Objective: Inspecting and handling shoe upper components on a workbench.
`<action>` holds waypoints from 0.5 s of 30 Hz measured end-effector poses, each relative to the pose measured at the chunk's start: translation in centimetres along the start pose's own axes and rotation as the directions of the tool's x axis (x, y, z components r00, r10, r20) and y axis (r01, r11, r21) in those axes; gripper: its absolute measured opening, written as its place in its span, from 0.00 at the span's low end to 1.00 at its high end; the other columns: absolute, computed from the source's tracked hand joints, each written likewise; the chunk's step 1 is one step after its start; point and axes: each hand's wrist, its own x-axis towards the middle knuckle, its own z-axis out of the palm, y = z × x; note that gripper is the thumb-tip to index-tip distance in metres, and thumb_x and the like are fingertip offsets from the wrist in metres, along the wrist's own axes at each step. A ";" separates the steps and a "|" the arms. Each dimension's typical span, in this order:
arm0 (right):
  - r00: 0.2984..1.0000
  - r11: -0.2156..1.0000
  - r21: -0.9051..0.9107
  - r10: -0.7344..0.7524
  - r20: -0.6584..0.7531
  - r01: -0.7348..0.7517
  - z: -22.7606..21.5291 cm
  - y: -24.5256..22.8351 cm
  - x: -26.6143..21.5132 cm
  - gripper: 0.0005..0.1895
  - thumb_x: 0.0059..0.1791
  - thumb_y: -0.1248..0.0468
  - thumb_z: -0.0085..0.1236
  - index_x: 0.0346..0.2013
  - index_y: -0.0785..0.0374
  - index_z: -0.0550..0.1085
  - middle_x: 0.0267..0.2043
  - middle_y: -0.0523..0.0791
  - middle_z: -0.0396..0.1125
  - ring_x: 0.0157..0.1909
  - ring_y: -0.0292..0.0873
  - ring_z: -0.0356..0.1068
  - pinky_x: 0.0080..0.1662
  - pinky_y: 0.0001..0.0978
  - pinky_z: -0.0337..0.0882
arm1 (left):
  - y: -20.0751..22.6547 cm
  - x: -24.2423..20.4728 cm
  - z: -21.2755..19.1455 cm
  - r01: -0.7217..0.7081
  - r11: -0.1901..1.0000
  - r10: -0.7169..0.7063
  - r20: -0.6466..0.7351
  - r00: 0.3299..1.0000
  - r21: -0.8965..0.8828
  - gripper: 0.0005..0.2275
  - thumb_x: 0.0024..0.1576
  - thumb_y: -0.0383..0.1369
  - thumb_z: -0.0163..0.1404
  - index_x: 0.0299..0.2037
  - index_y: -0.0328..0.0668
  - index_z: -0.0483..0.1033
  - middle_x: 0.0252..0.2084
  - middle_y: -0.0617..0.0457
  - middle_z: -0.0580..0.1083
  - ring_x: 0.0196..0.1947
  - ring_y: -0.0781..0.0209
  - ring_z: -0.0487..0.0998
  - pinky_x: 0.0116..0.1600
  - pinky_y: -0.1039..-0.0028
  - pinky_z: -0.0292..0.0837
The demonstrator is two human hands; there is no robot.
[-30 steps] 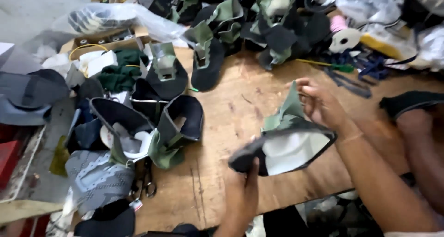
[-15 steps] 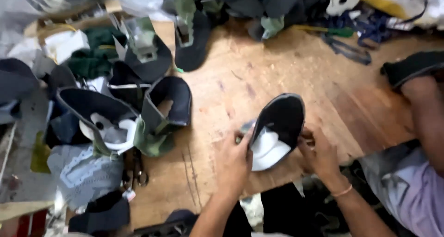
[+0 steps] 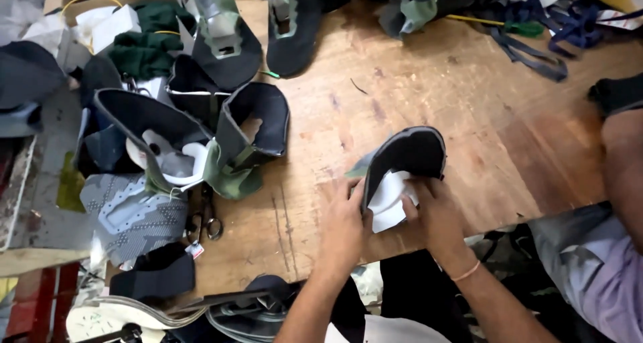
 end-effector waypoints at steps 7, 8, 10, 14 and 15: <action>0.998 0.990 -0.137 -0.026 0.059 0.034 -0.2 2.0 1.6 0.22 0.49 0.63 0.55 0.58 0.59 0.75 0.51 0.56 0.70 0.41 0.61 0.71 0.40 0.51 0.72 | 0.1 3.1 0.4 0.030 0.997 -0.033 0.041 0.999 0.068 0.22 0.48 0.22 0.52 0.56 0.44 0.74 0.52 0.43 0.74 0.45 0.37 0.77 0.48 0.53 0.73; 0.997 0.989 -0.139 -0.030 0.070 0.040 -0.3 2.1 2.1 0.22 0.49 0.63 0.55 0.58 0.59 0.75 0.51 0.56 0.70 0.41 0.61 0.71 0.40 0.51 0.72 | 0.3 4.0 0.8 0.040 0.997 -0.042 0.037 0.998 0.063 0.22 0.48 0.22 0.52 0.56 0.44 0.74 0.52 0.43 0.74 0.45 0.37 0.77 0.48 0.53 0.73; 0.997 0.998 -0.042 0.057 0.045 -0.055 -0.4 2.1 3.4 0.17 0.52 0.64 0.54 0.56 0.59 0.76 0.45 0.56 0.72 0.44 0.61 0.72 0.44 0.51 0.72 | 0.4 6.0 1.2 0.066 0.985 -0.081 0.091 0.993 0.158 0.17 0.53 0.26 0.49 0.54 0.46 0.75 0.47 0.42 0.76 0.41 0.36 0.79 0.45 0.50 0.74; 0.999 0.999 -0.032 0.040 0.011 -0.039 0.9 4.6 3.9 0.14 0.53 0.65 0.54 0.53 0.60 0.78 0.42 0.56 0.73 0.43 0.61 0.73 0.45 0.50 0.72 | -0.3 8.0 3.2 0.076 0.977 -0.106 0.142 0.984 0.200 0.14 0.54 0.27 0.48 0.50 0.45 0.77 0.41 0.40 0.77 0.41 0.36 0.79 0.44 0.49 0.74; 0.999 0.999 -0.002 0.032 0.003 -0.032 1.0 4.9 3.9 0.14 0.53 0.65 0.54 0.52 0.61 0.78 0.42 0.56 0.73 0.43 0.60 0.73 0.45 0.49 0.73 | -0.4 8.1 3.5 0.062 0.978 -0.093 0.148 0.985 0.201 0.14 0.54 0.27 0.48 0.49 0.45 0.78 0.41 0.40 0.77 0.41 0.36 0.79 0.45 0.49 0.74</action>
